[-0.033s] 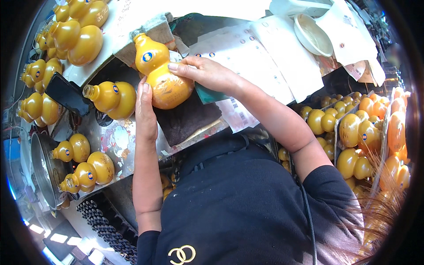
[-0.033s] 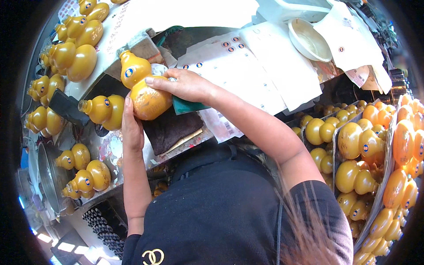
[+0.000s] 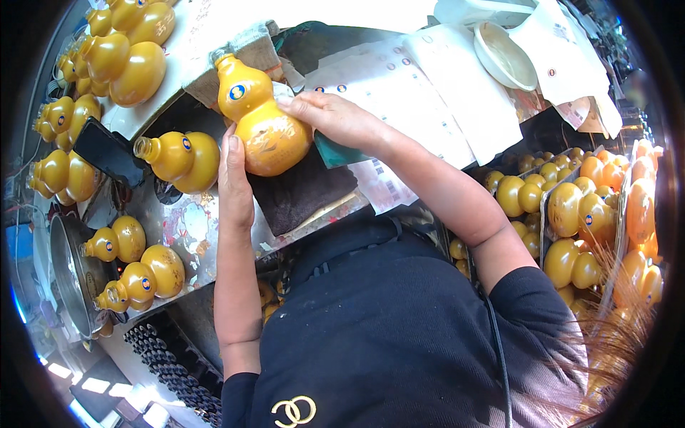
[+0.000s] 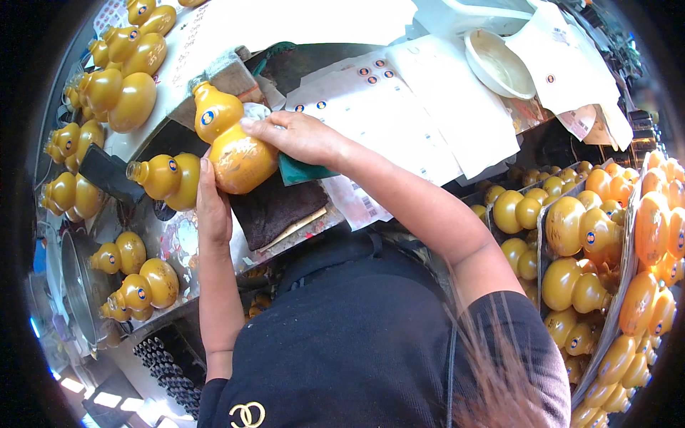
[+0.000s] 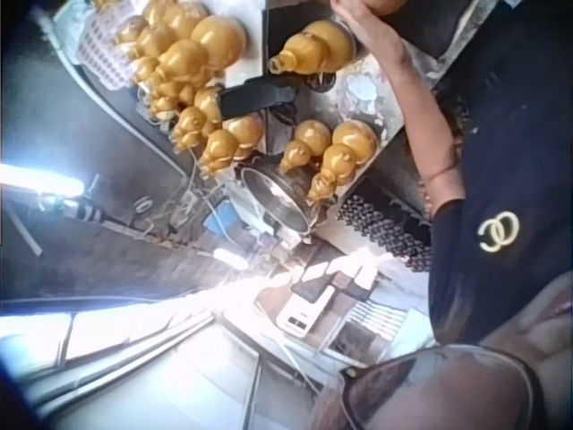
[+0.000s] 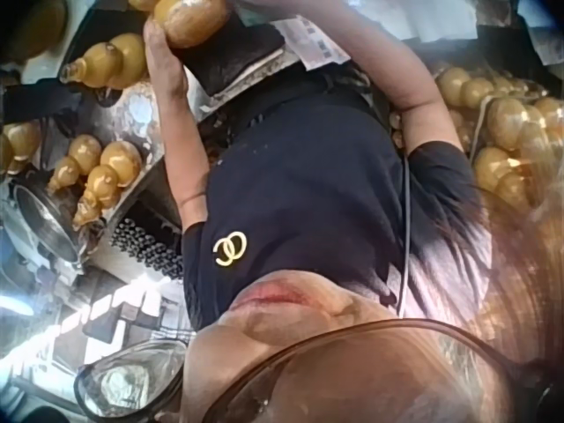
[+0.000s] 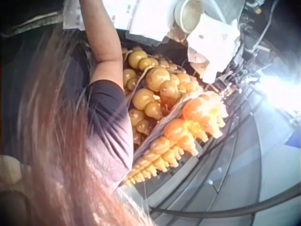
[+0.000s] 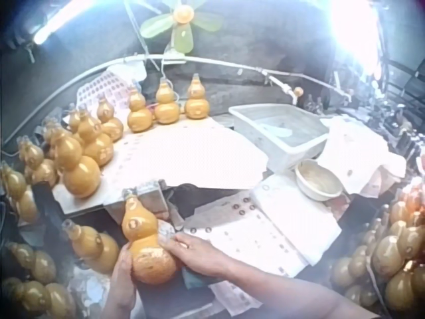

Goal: The person picks up yellow gourd-shaped containers, applies a sticker label to each, and uses a green tool to smooth the label. The person then places the labeled gourds onto a nearby rack.

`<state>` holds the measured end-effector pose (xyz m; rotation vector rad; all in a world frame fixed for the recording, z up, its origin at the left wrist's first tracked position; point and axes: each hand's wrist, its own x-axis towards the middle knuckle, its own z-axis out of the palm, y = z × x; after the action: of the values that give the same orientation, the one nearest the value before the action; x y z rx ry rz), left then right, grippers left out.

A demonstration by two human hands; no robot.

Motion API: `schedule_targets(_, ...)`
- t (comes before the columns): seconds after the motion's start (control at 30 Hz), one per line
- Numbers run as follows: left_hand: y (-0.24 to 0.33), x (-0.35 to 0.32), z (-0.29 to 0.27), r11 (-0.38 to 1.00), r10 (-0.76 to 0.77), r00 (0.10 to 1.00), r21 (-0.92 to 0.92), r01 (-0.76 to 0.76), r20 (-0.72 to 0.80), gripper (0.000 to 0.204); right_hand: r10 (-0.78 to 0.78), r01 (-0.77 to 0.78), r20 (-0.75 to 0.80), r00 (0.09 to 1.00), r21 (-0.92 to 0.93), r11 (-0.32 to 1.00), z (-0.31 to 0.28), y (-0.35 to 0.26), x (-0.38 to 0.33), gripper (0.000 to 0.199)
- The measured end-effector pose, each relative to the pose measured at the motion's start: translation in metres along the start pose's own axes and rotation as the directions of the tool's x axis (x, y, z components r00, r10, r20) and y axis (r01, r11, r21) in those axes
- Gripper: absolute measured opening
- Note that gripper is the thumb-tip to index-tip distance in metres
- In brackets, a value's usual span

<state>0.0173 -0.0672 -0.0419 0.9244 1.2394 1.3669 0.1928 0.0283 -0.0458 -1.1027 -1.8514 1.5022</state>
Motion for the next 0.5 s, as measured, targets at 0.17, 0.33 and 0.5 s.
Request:
schedule_targets(0.17,-0.002,-0.009,0.001,0.995,0.06,0.998,0.074,-0.059,-0.018,0.071,0.029,-0.033,0.074,0.997,0.054,0.998,-0.004,-0.012,-0.022,0.066)
schedule_targets(0.33,-0.003,-0.007,-0.007,0.994,0.048,0.997,0.098,-0.055,0.068,0.074,0.03,-0.049,0.129,0.991,0.142,0.989,-0.007,-0.011,-0.023,0.068)
schedule_targets(0.5,0.013,-0.001,-0.005,0.999,-0.036,0.995,-0.035,0.039,0.096,0.071,0.101,-0.114,0.171,0.98,0.074,0.991,-0.012,-0.011,-0.01,0.076)
